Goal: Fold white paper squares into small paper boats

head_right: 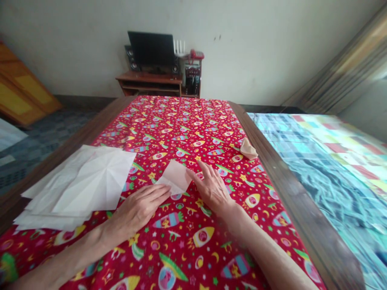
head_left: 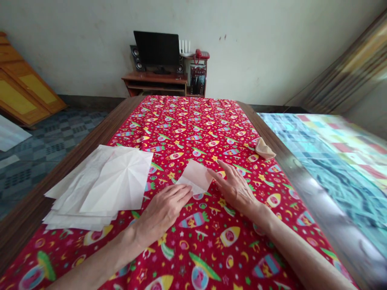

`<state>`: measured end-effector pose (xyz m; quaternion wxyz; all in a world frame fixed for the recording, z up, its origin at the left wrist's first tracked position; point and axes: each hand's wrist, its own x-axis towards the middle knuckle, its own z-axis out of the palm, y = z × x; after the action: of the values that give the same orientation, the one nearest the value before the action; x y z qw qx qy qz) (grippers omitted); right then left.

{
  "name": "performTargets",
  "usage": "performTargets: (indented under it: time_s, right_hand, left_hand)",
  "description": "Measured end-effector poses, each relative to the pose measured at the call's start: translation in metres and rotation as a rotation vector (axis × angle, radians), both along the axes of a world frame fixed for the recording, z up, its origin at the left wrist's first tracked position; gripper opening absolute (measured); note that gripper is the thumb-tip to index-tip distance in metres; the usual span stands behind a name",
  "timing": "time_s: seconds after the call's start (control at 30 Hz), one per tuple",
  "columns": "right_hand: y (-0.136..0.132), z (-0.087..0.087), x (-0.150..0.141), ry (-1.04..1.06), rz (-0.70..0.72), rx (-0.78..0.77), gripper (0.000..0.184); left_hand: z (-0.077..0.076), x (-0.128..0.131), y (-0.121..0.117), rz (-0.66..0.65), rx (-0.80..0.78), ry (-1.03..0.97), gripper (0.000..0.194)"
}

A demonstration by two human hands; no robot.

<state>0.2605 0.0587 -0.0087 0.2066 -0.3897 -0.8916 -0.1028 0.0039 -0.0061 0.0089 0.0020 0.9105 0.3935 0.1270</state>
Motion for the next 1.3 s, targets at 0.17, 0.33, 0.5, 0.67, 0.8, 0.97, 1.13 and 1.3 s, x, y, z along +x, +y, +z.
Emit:
performTargets:
  time_s: [0.17,0.33,0.5,0.67,0.8,0.97,1.13,1.3]
  right_hand:
    - [0.016,-0.002,0.002,0.013,0.156,-0.052,0.031]
    - [-0.008,0.003,0.003,-0.020,0.253,0.045,0.019]
    - [-0.044,0.014,-0.012,-0.042,0.406,0.064,0.022]
    - [-0.053,0.013,-0.023,-0.017,0.506,-0.038,0.027]
    - [-0.047,0.006,-0.017,0.031,0.478,-0.180,0.023]
    - [-0.035,-0.001,-0.013,0.306,0.473,-0.343,0.016]
    - [-0.026,0.005,-0.023,0.523,0.337,-0.587,0.013]
    - [-0.021,0.006,-0.033,0.532,0.065,-0.610,0.012]
  left_hand:
    - [-0.001,-0.008,0.011,-0.064,0.017,0.017,0.040]
    - [-0.007,-0.015,0.036,-0.109,0.132,0.056,0.035]
    - [-0.009,-0.011,0.047,-0.143,0.159,0.052,0.035]
    - [-0.014,-0.005,0.023,-0.106,0.043,-0.063,0.048]
    - [-0.018,-0.006,0.001,-0.075,-0.025,-0.071,0.060]
    - [-0.019,-0.008,-0.009,-0.042,-0.029,-0.053,0.060]
    - [-0.014,-0.005,-0.010,-0.044,-0.050,-0.093,0.057]
    - [-0.012,-0.002,-0.010,-0.026,-0.094,-0.167,0.052]
